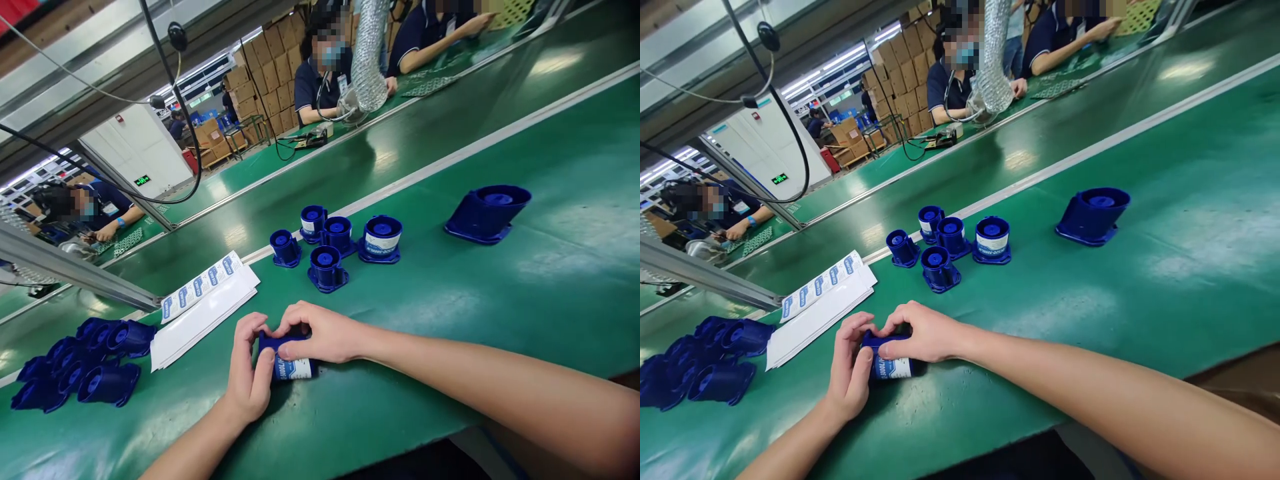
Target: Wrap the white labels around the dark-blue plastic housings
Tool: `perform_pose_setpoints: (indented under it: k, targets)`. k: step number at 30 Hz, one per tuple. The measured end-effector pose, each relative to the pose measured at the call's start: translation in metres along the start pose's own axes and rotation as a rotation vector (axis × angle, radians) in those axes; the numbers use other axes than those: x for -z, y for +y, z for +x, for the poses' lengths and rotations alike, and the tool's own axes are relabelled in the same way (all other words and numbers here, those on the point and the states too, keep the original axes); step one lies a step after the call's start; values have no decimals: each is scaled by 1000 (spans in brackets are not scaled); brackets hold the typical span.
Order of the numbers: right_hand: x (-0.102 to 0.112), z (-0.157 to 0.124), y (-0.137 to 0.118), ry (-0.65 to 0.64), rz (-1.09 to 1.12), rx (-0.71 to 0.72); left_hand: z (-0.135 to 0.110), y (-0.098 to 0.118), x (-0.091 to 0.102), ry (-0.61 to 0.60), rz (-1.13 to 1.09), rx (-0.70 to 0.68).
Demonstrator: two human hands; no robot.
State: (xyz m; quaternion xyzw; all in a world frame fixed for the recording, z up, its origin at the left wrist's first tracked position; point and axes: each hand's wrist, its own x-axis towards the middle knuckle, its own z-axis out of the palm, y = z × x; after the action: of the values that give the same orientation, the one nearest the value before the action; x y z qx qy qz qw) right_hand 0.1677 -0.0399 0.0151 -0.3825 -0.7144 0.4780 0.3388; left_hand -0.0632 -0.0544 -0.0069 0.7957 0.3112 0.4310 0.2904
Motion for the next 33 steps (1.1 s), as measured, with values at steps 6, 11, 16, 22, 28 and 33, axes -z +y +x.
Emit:
perform_pose_setpoints:
  k: [6, 11, 16, 22, 28, 33]
  targets:
    - [34, -10, 3, -132, -120, -122, 0, -1, 0, 4, 7, -29]
    - [33, -2, 12, -266, 289, -106, 7, -11, 9, 41, 56, -334]
    - [4, 4, 15, -242, 607, -200, 12, -11, 2, 201, -51, -326]
    - [3, 9, 15, -106, 1183, -234, 5, -8, -16, 332, -366, 175]
    - [-5, 6, 24, -308, 1145, -79, 3, -3, -19, 67, -550, 401]
    - [-10, 6, 30, -373, 1068, -22, 5, 4, -16, 61, -499, 365]
